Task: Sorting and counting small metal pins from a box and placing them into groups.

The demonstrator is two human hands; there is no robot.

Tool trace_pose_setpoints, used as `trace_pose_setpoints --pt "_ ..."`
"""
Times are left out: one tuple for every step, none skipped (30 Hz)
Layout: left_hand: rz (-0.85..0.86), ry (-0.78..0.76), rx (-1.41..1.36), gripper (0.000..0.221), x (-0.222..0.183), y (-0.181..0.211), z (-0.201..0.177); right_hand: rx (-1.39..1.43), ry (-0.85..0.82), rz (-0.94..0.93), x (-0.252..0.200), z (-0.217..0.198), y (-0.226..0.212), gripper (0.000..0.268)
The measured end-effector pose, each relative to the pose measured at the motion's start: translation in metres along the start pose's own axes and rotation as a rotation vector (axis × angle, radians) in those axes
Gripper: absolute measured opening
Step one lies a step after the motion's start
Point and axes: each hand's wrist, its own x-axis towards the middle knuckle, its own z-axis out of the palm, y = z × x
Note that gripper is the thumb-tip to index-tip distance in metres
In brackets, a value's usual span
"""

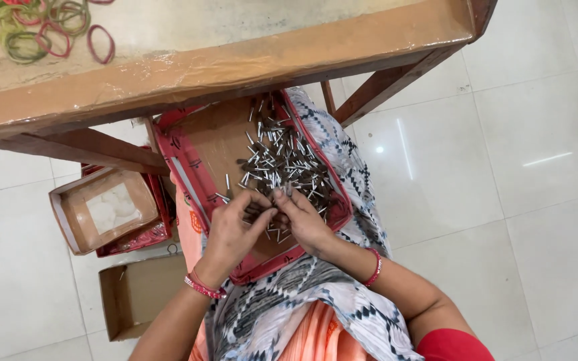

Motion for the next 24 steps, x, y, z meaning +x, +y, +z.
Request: trace_pose_setpoints --pt "0.005 -0.003 0.002 0.019 0.009 -0.003 -0.006 0.002 0.002 -0.005 0.003 -0.005 0.004 0.028" --pt "0.023 0.029 0.06 0.018 0.018 -0.006 -0.012 0.104 0.024 -0.048 0.007 -0.011 0.008 0.028" --pt "0.038 0.062 0.114 0.017 0.025 -0.009 -0.017 0.204 0.047 -0.087 0.009 -0.017 0.013 0.03" --pt "0.039 0.06 0.112 0.017 0.035 -0.017 -0.019 0.204 0.051 -0.088 0.008 -0.018 0.01 0.03" --pt "0.108 0.105 0.222 0.019 0.046 -0.025 -0.021 0.151 0.076 -0.103 0.008 -0.018 0.006 0.032" --pt "0.177 0.149 0.332 0.021 0.057 -0.033 -0.024 0.097 0.102 -0.119 0.008 -0.019 0.002 0.034" --pt "0.184 0.15 0.332 0.021 0.063 -0.036 -0.021 0.096 0.102 -0.126 0.008 -0.019 0.0 0.034" --pt "0.214 0.092 0.426 0.024 0.069 -0.04 -0.017 0.131 0.062 -0.145 0.008 -0.019 -0.003 0.033" --pt "0.24 0.031 0.52 0.028 0.073 -0.044 -0.012 0.166 0.024 -0.16 0.007 -0.02 -0.003 0.032" --pt "0.243 0.03 0.519 0.028 0.075 -0.045 -0.011 0.166 0.026 -0.162 0.008 -0.023 -0.002 0.032" --pt "0.221 0.023 0.563 0.023 0.075 -0.047 -0.009 0.171 0.042 -0.161 0.008 -0.027 0.001 0.03" --pt "0.199 0.016 0.606 0.019 0.075 -0.048 -0.006 0.175 0.059 -0.16 0.008 -0.03 0.004 0.028" --pt "0.199 0.011 0.606 0.019 0.071 -0.044 -0.008 0.178 0.062 -0.16 0.007 -0.03 0.002 0.028" --pt "0.069 0.018 0.371 0.018 0.068 -0.04 -0.009 0.188 0.086 -0.129 0.006 -0.029 0.0 0.026" --pt "-0.061 0.024 0.137 0.018 0.065 -0.036 -0.011 0.199 0.107 -0.098 0.005 -0.027 -0.002 0.024" --pt "-0.062 0.021 0.139 0.018 0.056 -0.029 -0.007 0.202 0.108 -0.098 0.004 -0.02 -0.007 0.024" --pt "-0.11 0.022 0.085 0.017 0.047 -0.021 -0.002 0.194 0.079 -0.097 0.002 -0.012 -0.013 0.023" --pt "-0.159 0.022 0.031 0.017 0.039 -0.014 0.002 0.185 0.051 -0.096 0.001 -0.004 -0.018 0.026" --pt "-0.158 0.02 0.033 0.017 0.032 -0.007 0.007 0.188 0.051 -0.097 0.002 0.001 -0.018 0.026" --pt "-0.084 0.028 0.015 0.019 0.025 -0.001 0.011 0.227 0.027 -0.106 0.003 0.006 -0.018 0.029" --pt "-0.007 0.035 -0.004 0.021 0.018 0.006 0.016 0.266 0.004 -0.117 0.005 0.01 -0.019 0.033" --pt "-0.005 0.032 -0.003 0.021 0.015 0.009 0.015 0.268 0.005 -0.12 0.009 0.006 -0.012 0.033" --pt "0.058 0.068 0.022 0.025 0.013 0.012 0.015 0.302 0.015 -0.145 0.013 0.001 -0.005 0.03" --pt "0.122 0.104 0.046 0.03 0.011 0.016 0.014 0.337 0.025 -0.17 0.018 -0.003 0.001 0.028"
